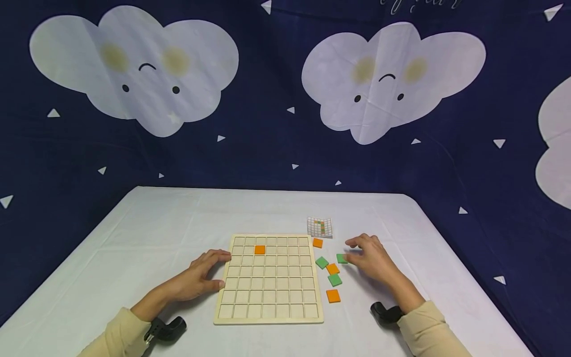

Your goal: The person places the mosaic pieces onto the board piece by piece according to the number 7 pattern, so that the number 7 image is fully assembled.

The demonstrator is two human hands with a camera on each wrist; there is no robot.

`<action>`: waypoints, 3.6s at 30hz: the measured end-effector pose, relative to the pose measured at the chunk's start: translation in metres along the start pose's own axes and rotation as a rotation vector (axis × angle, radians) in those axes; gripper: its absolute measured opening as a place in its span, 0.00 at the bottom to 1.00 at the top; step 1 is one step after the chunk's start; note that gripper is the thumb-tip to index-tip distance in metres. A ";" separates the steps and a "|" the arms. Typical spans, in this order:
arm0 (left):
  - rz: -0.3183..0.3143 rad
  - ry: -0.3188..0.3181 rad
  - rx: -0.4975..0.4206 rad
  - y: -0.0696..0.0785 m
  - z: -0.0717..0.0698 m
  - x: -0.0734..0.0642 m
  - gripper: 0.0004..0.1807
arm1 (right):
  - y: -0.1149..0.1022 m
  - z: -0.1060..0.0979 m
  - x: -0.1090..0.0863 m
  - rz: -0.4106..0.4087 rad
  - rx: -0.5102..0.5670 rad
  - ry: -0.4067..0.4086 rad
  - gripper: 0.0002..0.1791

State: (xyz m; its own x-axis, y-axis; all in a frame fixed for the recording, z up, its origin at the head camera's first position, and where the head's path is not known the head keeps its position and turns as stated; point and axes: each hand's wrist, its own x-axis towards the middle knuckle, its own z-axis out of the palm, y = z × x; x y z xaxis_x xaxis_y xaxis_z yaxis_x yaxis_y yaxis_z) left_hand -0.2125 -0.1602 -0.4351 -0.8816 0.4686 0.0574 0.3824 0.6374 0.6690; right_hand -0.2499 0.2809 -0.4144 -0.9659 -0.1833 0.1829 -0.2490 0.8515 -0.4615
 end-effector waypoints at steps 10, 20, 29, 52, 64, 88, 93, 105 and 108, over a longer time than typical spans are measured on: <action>-0.012 -0.004 -0.008 0.001 0.000 0.001 0.31 | 0.003 0.002 0.000 -0.011 -0.028 -0.046 0.19; 0.003 -0.004 -0.007 0.000 0.000 0.000 0.31 | 0.002 0.007 0.001 -0.004 -0.034 -0.074 0.16; -0.003 -0.005 -0.007 0.000 0.000 0.001 0.31 | 0.002 0.007 0.001 0.007 -0.047 -0.093 0.17; -0.063 0.010 -0.009 0.002 0.002 0.003 0.31 | 0.008 0.010 0.001 -0.007 -0.051 -0.085 0.14; -0.035 0.004 -0.005 0.002 0.001 0.001 0.31 | 0.008 0.010 0.000 -0.006 -0.054 -0.066 0.11; -0.039 0.000 -0.001 -0.001 0.002 0.002 0.32 | -0.001 0.007 -0.004 -0.032 -0.039 -0.025 0.12; -0.040 0.002 -0.001 0.000 0.002 0.001 0.31 | -0.005 0.006 -0.003 -0.060 -0.021 -0.007 0.11; -0.028 0.006 -0.004 0.000 0.002 0.001 0.31 | -0.019 0.005 0.000 -0.092 -0.014 -0.006 0.11; -0.030 0.007 -0.005 0.000 0.002 0.001 0.31 | -0.023 0.005 0.001 -0.080 -0.011 -0.024 0.11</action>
State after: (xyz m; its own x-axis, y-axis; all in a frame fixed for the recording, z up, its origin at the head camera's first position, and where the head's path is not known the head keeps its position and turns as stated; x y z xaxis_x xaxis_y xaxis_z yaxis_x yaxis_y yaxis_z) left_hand -0.2128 -0.1586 -0.4369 -0.8943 0.4453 0.0426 0.3546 0.6477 0.6743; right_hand -0.2459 0.2583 -0.4079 -0.9444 -0.2624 0.1983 -0.3247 0.8391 -0.4364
